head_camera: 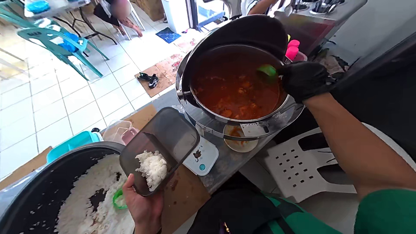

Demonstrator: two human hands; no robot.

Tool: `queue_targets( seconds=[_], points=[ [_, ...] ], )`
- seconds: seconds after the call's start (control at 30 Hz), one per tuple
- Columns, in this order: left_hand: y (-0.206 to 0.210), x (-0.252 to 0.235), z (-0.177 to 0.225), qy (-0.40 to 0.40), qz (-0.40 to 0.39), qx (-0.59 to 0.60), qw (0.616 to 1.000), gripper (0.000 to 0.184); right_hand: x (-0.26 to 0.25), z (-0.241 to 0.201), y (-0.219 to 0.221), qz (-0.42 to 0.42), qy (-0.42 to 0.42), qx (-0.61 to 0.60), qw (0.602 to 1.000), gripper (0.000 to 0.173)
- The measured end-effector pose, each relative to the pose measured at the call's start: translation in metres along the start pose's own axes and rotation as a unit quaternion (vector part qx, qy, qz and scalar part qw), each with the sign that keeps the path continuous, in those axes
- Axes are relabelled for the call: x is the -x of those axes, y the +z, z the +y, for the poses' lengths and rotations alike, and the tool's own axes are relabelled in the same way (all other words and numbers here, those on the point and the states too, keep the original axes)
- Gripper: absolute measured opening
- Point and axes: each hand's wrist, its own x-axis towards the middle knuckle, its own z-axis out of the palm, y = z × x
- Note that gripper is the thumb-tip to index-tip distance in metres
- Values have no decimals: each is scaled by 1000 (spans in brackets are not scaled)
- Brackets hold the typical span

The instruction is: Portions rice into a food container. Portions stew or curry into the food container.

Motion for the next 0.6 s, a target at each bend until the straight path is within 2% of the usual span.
queue_targets(
  seconds=[0.13,0.23,0.37,0.43,0.5,0.6],
  points=[
    [15,10,-7,8,0,5,1000,48,-44,-13,19,-33,-27,8,999,24],
    [20,22,-9,32,12,3,999,46,-76,-21,33,-117,-74,-1,990,25],
    [33,43,-25,87,80,9,993,47,-113,-8,38,-185,-139,-64,971,28],
    [43,55,-36,110,119,15,987,48,-125,6,41,-211,-133,-159,955,26],
    [54,67,-50,122,138,28,983,50,-124,17,36,-233,-89,-249,936,26],
    [74,84,-70,129,148,44,979,49,-132,34,37,-231,-105,-252,934,24]
  ],
)
